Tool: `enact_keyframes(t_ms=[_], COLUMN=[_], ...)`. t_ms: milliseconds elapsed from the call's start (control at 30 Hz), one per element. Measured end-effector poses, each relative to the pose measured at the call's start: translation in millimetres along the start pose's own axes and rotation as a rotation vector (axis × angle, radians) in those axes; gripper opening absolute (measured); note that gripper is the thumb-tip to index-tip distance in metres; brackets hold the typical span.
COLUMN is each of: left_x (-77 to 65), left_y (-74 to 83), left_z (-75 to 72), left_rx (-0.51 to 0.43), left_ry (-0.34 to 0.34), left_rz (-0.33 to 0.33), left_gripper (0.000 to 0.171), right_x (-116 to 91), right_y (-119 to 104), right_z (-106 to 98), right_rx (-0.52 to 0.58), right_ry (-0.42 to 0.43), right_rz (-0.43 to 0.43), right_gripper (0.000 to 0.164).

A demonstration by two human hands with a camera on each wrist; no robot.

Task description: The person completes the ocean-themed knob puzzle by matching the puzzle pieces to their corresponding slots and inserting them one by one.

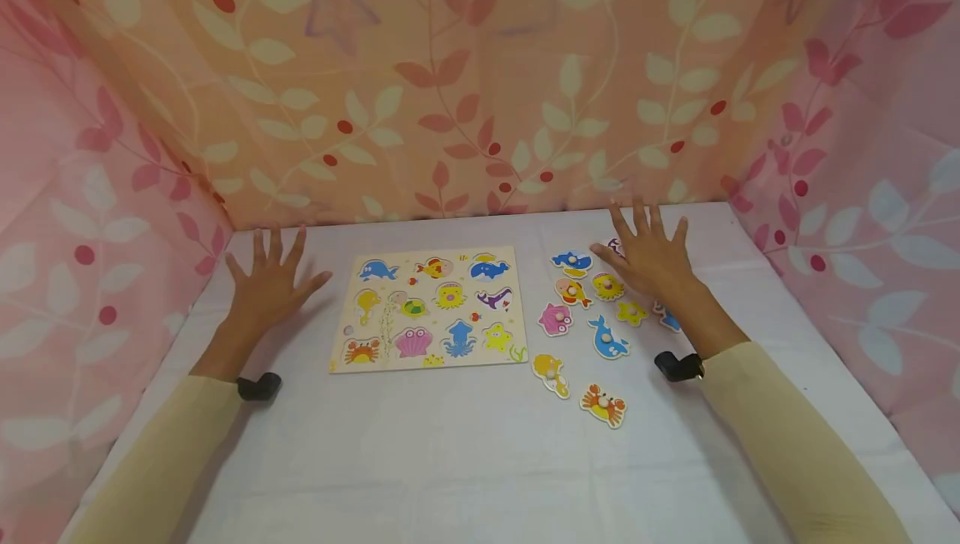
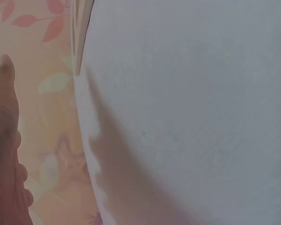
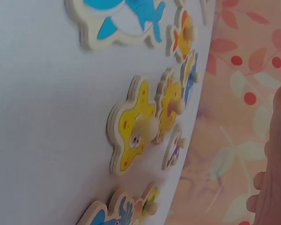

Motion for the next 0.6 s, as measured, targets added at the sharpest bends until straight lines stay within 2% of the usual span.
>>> enact_keyframes(t_ms=[233,367,500,600], left_x=[-10.4,-17.9,-23.9,-26.3], left_y=[11.1,20.1,26.1,28.3], left_z=[-2.5,-1.7,1.9,5.4], left_rx=[0.001,0.014,-0.021,-0.083], left_ry=[-0.048,-0.083,-0.133,-0.172], left_rz=[0.096,0.143,0.166,0.161], left_gripper=[0.094,0.09,0.088,0.088], right_x=[-15,-26,-36,-43], right_y=[-8,-12,-17,-21], right_z=[-10,-13,-13,-14], right_rx=[0.062,0.077,0.086,0.111], right_ry=[-0.027,-0.069,-0.123,-0.149], right_rz=[-0.039,-0.046,-0.045,-0.039], right_gripper=[0.088,0.085,0.081,0.081])
Point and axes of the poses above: each hand's wrist, its own x-axis towards the middle knuckle, its own z-axis out of the palm, y = z × x, the point moved 3 cm from there along x, towards the middle knuckle, and after that the axes turned 10 degrees about z, right-handed, at the moved point
